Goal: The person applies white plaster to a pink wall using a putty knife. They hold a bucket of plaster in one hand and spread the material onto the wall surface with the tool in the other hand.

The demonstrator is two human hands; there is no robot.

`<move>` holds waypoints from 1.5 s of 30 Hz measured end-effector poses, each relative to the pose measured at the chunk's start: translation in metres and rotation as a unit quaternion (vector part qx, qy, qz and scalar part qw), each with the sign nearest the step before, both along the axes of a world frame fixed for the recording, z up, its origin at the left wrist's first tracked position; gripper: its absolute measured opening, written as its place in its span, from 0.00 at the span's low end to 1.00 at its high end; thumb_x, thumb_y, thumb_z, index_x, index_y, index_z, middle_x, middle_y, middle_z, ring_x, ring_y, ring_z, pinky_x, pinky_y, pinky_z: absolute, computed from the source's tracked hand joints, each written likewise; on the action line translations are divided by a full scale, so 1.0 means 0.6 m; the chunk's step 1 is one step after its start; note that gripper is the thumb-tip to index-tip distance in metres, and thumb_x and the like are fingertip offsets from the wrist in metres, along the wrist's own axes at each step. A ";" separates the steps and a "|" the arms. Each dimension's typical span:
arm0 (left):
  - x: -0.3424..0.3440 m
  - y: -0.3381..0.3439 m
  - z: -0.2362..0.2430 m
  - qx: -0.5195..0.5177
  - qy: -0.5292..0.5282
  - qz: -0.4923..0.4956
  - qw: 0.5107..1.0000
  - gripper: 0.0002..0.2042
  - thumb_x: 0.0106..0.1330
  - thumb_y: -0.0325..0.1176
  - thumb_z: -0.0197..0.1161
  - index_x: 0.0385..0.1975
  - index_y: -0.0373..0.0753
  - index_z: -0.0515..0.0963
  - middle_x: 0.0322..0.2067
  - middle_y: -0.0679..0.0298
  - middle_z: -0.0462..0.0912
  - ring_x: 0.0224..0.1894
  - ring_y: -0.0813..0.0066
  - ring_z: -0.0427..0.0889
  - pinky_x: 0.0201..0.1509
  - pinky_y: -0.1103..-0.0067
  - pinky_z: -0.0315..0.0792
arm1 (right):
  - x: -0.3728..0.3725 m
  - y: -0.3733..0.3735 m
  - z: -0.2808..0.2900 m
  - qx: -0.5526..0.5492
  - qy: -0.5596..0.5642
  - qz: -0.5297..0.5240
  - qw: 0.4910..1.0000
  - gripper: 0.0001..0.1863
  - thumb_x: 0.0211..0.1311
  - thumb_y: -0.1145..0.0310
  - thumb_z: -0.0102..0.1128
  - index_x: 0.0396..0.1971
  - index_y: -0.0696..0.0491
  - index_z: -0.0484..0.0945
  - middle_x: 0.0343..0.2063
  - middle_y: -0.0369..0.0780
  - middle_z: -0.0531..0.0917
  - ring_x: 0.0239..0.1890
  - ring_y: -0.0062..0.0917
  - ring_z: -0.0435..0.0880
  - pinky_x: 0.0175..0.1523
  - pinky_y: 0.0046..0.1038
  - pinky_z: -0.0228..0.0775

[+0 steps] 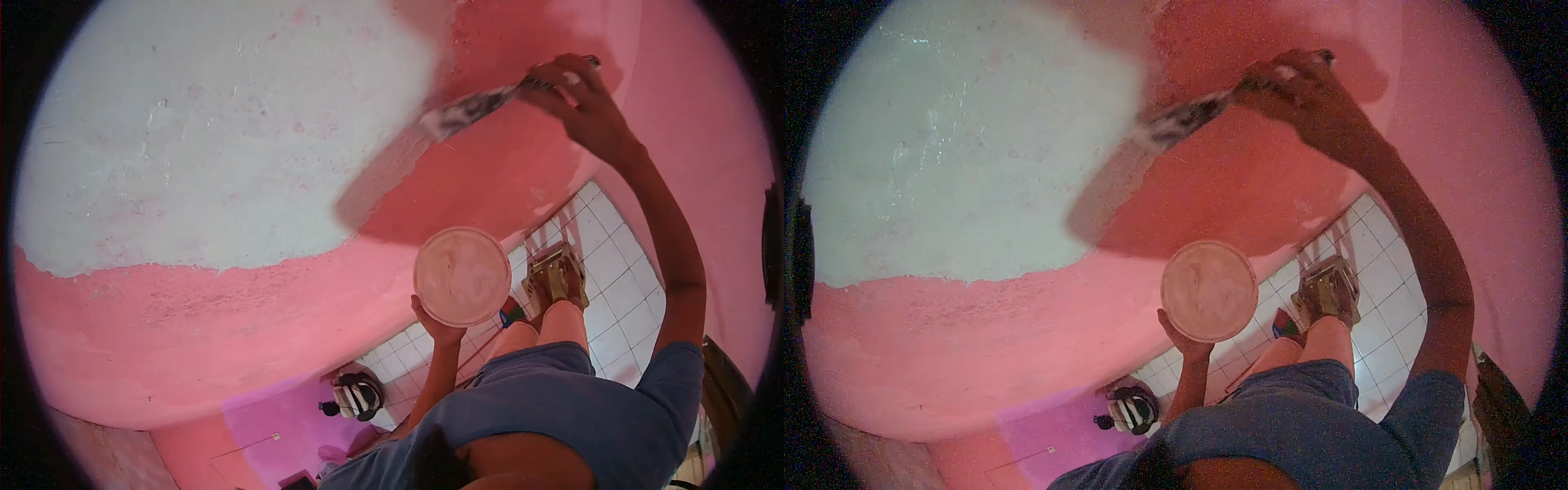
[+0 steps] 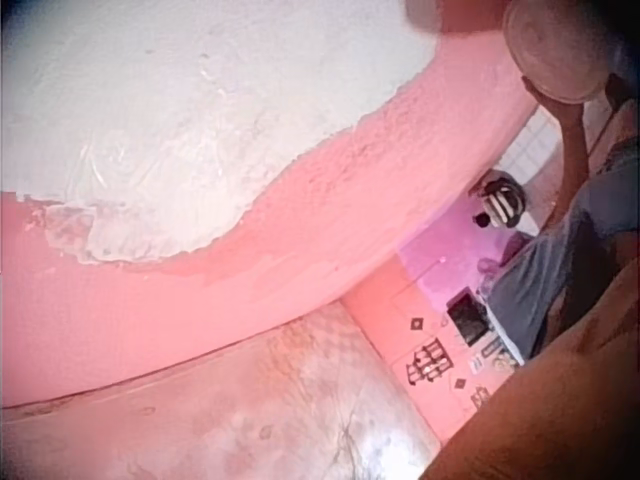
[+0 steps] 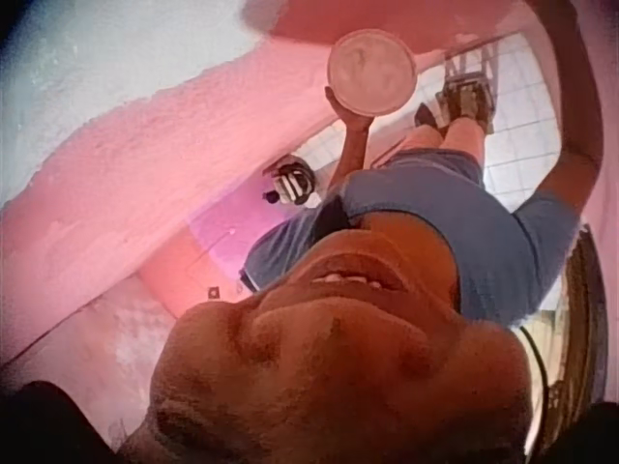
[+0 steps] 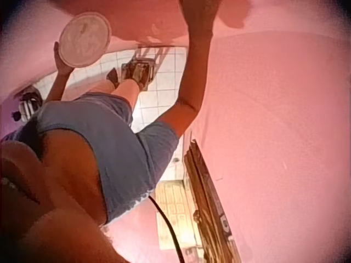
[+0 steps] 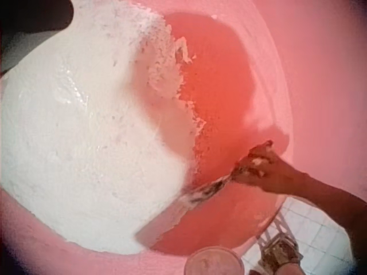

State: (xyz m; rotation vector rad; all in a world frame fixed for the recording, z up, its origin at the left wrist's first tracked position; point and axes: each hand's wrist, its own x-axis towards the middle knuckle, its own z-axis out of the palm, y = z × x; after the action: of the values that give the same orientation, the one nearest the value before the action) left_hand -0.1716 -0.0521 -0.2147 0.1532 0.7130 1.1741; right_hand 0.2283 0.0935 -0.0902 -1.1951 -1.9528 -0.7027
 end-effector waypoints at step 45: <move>0.230 -0.010 0.097 -0.025 -0.222 -0.088 0.971 0.38 0.46 0.49 0.65 0.57 0.40 0.60 0.53 0.57 0.68 0.56 0.61 0.67 0.59 0.62 0.63 | -0.088 -0.327 0.032 -0.529 0.198 -0.018 0.825 0.21 0.61 0.67 0.53 0.56 0.44 0.69 0.32 0.44 0.81 0.29 0.31 0.81 0.35 0.30 0.73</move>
State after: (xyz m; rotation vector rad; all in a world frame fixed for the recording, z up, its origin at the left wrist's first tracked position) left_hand -0.0334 -0.0581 -0.1565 -0.0868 0.3252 0.9736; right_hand 0.1756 -0.1030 -0.0712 -1.8004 -1.9278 0.7317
